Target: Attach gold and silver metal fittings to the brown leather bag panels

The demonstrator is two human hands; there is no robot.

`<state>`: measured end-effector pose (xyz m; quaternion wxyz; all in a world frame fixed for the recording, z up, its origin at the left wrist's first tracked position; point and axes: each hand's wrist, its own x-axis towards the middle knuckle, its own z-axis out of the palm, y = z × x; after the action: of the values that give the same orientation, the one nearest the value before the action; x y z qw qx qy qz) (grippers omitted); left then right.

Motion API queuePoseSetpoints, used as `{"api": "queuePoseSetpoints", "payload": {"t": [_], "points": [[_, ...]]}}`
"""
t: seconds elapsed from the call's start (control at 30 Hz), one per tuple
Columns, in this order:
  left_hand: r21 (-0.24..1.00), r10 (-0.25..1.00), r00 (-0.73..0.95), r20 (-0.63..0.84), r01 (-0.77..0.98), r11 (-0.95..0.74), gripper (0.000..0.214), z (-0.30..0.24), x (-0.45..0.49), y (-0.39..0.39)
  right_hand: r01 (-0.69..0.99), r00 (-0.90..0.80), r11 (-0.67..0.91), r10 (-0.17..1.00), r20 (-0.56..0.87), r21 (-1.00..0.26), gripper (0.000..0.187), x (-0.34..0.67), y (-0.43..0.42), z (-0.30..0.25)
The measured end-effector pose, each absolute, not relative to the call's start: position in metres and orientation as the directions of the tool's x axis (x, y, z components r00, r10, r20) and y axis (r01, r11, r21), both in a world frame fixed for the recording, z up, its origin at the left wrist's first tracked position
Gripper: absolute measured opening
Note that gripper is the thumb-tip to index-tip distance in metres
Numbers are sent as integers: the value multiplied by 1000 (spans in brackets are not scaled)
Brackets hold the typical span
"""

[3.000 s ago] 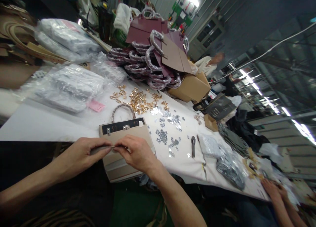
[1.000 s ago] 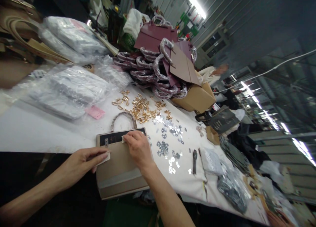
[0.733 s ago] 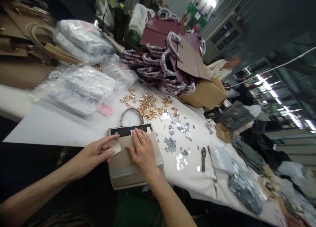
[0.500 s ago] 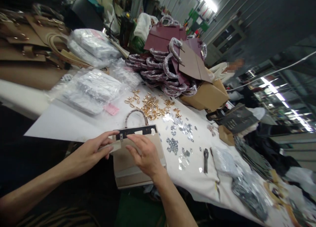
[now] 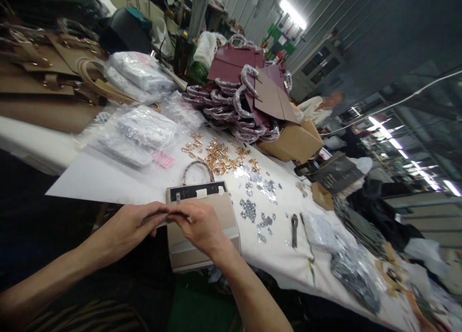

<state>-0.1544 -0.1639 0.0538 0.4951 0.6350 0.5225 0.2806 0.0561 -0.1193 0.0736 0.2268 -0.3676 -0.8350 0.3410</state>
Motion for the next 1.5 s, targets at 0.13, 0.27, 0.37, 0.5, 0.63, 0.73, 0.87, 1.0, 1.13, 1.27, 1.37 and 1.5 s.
{"api": "queuePoseSetpoints", "payload": {"t": [0.13,0.27,0.37,0.5,0.63,0.73,0.87,1.0,1.13,1.27,1.37,1.5], "points": [[929,950,298,-97,370,-21,34,52,-153,-165,496,-640,541,757,135,-679,7,56,-126,74],[970,955,219,-198,183,159,40,38,-161,-168,394,-727,738,615,306,-549,17,57,-154,77],[946,940,119,-320,94,310,45,20,-173,-171,338,-758,767,565,325,-545,19,64,-160,78],[935,888,292,-355,124,333,44,7,-175,-182,489,-540,505,815,207,-711,7,70,-117,65],[934,854,383,-353,202,296,41,10,-163,-194,527,-536,396,841,67,-752,7,64,-75,42],[927,847,384,-369,225,301,41,9,-159,-198,531,-555,374,832,22,-761,8,58,-69,33],[919,841,380,-386,234,317,42,2,-165,-199,545,-536,345,844,-2,-764,9,53,-70,30],[916,837,374,-399,217,339,45,-2,-170,-197,567,-508,359,861,29,-742,9,48,-67,28],[921,857,337,-389,161,355,44,-1,-172,-196,586,-433,406,888,152,-702,15,47,-69,20],[919,904,184,-386,155,361,46,-1,-188,-196,615,-550,611,785,284,-498,18,52,-84,10],[907,917,-48,-395,136,398,50,4,-217,-191,639,-648,704,710,275,-310,43,59,-104,1],[921,874,-383,-297,127,368,60,11,-275,-173,658,-705,742,666,243,-126,77,70,-120,-16]]}}
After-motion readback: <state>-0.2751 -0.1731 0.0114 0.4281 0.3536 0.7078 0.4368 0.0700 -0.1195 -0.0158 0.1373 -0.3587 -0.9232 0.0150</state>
